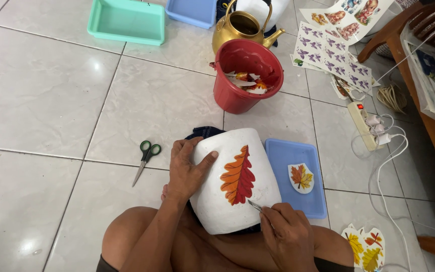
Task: Using a small precision tool to refine the edges of a leaf-shaped cutout on a white container.
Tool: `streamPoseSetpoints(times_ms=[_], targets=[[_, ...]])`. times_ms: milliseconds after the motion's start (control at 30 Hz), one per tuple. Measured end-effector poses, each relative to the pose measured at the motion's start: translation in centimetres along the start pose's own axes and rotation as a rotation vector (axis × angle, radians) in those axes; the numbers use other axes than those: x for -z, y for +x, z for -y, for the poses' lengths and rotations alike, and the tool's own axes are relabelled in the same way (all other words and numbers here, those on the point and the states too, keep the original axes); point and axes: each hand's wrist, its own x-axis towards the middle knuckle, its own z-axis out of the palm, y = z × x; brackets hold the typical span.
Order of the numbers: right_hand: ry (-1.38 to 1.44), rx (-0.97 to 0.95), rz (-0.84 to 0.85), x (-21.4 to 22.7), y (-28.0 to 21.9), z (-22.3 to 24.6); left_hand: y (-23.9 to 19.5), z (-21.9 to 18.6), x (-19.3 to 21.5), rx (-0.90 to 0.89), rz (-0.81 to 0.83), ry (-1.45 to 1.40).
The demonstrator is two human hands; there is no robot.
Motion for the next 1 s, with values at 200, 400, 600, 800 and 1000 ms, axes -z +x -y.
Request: streamPoseSetpoints(times_ms=[200, 400, 600, 800, 1000], targets=[[0.007, 0.045, 0.031, -0.14, 0.10, -0.22, -0.01, 0.16, -0.04, -0.003, -0.008, -0.001], [0.004, 0.050, 0.058, 0.26, -0.13, -0.40, -0.01, 0.20, -0.11, 0.002, -0.010, -0.016], [-0.010, 0.040, 0.015, -0.09, 0.10, -0.14, -0.07, -0.04, 0.00, -0.002, -0.017, -0.018], [0.009, 0.049, 0.093, 0.41, 0.12, -0.20, -0.03, 0.10, -0.03, -0.022, -0.026, -0.022], [-0.006, 0.012, 0.055, 0.13, -0.15, -0.19, -0.05, -0.11, -0.02, 0.000, -0.021, -0.020]])
